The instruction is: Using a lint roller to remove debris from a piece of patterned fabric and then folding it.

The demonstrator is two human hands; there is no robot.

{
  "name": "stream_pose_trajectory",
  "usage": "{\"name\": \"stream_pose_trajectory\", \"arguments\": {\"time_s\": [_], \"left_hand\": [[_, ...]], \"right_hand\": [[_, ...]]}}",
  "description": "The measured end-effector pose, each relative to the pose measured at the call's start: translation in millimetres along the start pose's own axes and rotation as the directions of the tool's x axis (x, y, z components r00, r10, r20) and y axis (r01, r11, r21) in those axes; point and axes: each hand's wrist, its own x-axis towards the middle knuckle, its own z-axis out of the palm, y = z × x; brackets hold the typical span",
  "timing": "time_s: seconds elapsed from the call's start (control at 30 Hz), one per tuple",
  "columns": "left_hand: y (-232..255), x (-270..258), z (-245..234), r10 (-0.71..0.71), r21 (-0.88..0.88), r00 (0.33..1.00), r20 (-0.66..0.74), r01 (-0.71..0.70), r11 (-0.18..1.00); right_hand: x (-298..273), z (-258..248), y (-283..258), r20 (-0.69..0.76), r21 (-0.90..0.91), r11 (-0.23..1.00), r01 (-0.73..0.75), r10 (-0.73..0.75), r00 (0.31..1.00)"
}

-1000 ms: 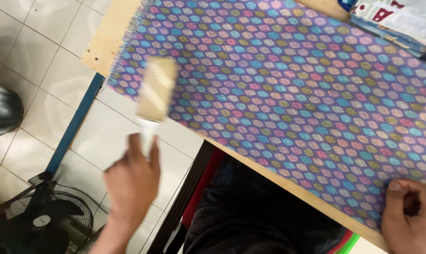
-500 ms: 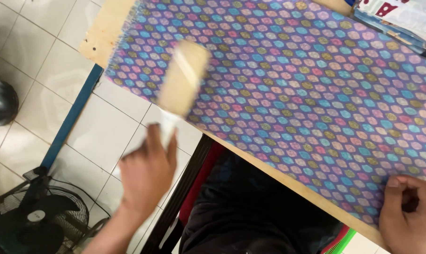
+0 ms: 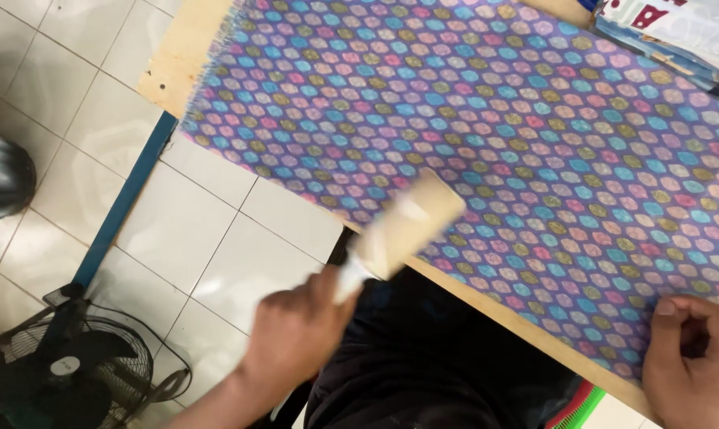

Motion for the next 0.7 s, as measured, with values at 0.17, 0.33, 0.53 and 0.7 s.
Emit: {"name": "stream_pose_trajectory", "arguments": {"time_s": [0.17, 0.33, 0.53, 0.7], "left_hand": [[-1.7, 1.6, 3.6, -0.014, 0.089, 0.993, 0.114, 0.004, 0.996], [-5.0, -6.2, 5.2, -0.015, 0.059, 0.999, 0.052, 0.012, 0.998], [-3.4, -5.0, 8.7, -0.081, 0.137, 0.976, 0.201, 0.054, 0.989], [3.5, -4.6, -10.3, -0.044, 0.113, 0.994, 0.097, 0.033, 0.993]], "right_hand": [[-2.8, 2.2, 4.8, -0.025, 0.074, 0.997, -0.018, 0.020, 0.999], [-2.3, -0.3, 1.9, -0.010, 0.023, 1.000, 0.017, -0.016, 1.000], [-3.8, 4.4, 9.4, 0.009, -0.009, 0.999, -0.038, 0.038, 0.999], [-2.8, 2.6, 6.9, 0.016, 0.000, 0.999, -0.032, 0.032, 0.999]]}}
